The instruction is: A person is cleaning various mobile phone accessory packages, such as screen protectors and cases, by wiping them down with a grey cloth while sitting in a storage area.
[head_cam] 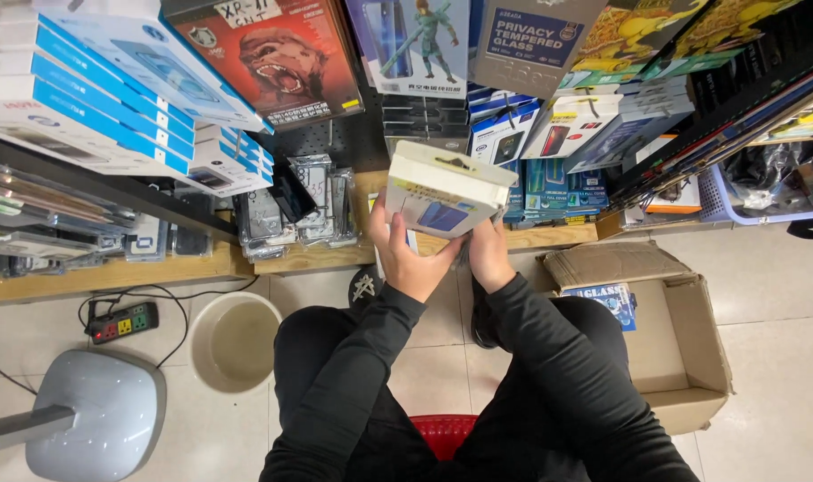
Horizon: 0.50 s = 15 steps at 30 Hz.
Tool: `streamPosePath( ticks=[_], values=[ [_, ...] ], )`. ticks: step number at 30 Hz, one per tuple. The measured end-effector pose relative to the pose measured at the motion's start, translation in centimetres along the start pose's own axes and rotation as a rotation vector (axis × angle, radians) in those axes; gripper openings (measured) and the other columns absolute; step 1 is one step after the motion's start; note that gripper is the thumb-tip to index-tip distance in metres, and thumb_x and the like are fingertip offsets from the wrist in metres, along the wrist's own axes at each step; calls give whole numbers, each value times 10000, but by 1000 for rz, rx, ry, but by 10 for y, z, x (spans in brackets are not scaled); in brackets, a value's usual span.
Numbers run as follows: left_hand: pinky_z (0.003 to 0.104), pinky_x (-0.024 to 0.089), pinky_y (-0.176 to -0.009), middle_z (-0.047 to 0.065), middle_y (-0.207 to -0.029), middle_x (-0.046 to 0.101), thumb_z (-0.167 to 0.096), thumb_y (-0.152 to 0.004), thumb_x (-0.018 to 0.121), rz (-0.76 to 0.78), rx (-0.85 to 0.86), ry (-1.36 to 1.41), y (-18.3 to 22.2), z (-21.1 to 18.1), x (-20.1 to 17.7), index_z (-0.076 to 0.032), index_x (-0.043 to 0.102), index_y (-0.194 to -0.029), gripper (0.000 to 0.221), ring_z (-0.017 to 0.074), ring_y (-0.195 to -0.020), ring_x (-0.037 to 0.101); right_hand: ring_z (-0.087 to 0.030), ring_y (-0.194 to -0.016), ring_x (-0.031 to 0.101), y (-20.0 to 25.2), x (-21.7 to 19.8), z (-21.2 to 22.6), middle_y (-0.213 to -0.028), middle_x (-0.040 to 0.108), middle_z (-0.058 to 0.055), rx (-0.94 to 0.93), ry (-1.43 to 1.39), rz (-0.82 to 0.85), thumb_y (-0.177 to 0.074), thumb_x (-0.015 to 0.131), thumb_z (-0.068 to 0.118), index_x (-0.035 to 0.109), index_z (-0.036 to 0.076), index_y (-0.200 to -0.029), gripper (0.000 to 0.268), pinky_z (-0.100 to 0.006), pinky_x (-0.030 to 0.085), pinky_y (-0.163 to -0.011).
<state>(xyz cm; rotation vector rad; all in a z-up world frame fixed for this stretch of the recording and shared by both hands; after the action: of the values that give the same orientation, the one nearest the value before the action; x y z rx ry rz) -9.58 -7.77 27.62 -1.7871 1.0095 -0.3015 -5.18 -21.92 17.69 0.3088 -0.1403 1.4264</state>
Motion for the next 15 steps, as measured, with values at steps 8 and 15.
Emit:
streamPosePath(
  ticks=[8,15],
  values=[
    [567,446,-1006,297,-1481,294,-160,-667,898,247,-71,292,4,1,1,-178,139,-1542,1158,464,-1330,417,-225,-540,636,-7,-3,-2,-903,639,-142,84,-18,6,-1027,418,294,413,83,-1221,286,-366,562,-552],
    [298,571,-618,152,-888,650,-163,-955,624,401,-543,779,5,34,-12,40,668,-1172,300,232,-757,675,-131,-675,642,9,20,38,-737,604,-3,280,-41,-191,-1008,491,366,559,152,-878,260,-321,524,-654]
  ],
)
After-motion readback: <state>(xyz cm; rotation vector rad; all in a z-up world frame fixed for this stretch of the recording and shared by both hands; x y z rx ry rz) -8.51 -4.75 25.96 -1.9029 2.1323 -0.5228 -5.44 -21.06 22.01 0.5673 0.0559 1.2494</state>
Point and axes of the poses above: each hand's wrist, its own y-axis away from the middle knuckle, its own x-axis out of the palm, z = x × y, the point moved 4 cm from there along -y, towards the middle knuckle
